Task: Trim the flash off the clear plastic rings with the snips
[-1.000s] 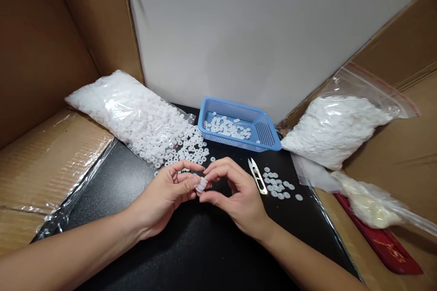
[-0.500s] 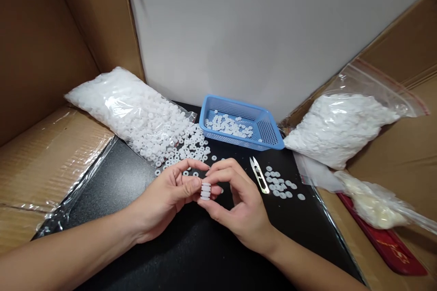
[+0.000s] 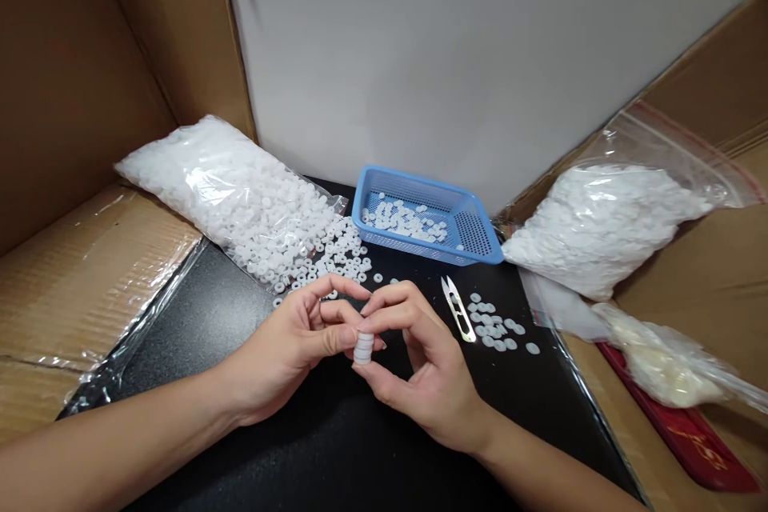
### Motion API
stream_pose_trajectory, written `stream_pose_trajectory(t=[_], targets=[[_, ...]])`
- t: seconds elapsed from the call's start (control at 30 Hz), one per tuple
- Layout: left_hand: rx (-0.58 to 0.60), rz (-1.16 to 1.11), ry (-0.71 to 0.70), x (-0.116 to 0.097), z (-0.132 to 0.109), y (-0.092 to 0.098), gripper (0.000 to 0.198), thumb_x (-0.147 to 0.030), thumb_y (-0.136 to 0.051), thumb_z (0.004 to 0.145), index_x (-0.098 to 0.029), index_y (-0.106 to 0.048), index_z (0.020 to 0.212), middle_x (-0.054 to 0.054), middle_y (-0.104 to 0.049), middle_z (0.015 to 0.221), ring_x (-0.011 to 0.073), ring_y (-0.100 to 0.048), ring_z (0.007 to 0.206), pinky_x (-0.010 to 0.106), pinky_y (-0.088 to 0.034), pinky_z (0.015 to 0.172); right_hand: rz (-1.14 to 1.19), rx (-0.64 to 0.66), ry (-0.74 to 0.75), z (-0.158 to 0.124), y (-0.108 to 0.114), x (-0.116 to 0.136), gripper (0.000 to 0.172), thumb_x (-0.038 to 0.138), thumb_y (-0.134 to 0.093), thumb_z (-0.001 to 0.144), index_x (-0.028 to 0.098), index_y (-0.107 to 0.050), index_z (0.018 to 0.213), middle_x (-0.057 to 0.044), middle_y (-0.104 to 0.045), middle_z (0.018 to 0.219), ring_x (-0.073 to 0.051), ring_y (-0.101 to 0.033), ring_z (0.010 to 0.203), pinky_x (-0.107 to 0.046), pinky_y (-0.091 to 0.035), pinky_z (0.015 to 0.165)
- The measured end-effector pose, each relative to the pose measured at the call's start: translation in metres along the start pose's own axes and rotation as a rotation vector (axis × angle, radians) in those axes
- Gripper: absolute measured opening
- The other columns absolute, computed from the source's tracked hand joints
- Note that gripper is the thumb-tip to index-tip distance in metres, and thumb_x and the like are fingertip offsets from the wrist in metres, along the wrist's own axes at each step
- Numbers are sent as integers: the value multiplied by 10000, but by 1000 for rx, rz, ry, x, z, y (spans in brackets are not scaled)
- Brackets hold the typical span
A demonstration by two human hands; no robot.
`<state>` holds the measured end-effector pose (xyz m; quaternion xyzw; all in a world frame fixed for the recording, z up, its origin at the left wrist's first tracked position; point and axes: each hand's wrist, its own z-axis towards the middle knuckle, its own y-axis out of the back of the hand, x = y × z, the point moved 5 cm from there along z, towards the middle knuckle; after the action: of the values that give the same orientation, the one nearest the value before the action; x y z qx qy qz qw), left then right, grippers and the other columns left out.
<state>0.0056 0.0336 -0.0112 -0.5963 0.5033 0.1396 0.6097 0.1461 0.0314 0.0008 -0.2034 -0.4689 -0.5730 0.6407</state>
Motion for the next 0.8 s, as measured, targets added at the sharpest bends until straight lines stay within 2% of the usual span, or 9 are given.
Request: stream_pose_trajectory(t=[0.4, 0.53, 0.63, 0.8], targets=[[-1, -27, -22, 1, 1, 3, 356, -268, -915, 706, -175, -694, 969, -41, -708, 673, 78, -611, 624, 181, -433, 630, 16, 4, -11, 0, -1, -2, 315, 101, -700, 802, 299, -642, 1040, -28, -581, 1042, -209, -605, 994, -382, -525, 892], [42, -12, -11, 2, 0, 2, 298, -340, -826, 820, -184, -678, 1026, 12, -764, 745, 136, -698, 760, 230, -490, 750, 25, -5, -22, -1, 0, -4, 296, 101, -696, 803, 297, -633, 1015, -22, -569, 1034, -197, -588, 974, -354, -520, 866], [76, -19, 4, 2, 0, 1, 293, -314, -821, 827, -199, -672, 1052, 57, -813, 846, 184, -747, 874, 270, -511, 816, 19, -16, -24, -1, 1, -5, 290, 99, -697, 810, 297, -632, 1012, -22, -566, 1027, -199, -583, 972, -359, -511, 871], [65, -26, 24, 1, 0, 1, 280, -179, -829, 806, -198, -679, 1042, 55, -826, 831, 175, -765, 834, 251, -524, 784, 42, -11, -21, 0, 2, -5, 266, 124, -700, 830, 297, -640, 1023, -19, -565, 1024, -198, -581, 978, -376, -498, 897]])
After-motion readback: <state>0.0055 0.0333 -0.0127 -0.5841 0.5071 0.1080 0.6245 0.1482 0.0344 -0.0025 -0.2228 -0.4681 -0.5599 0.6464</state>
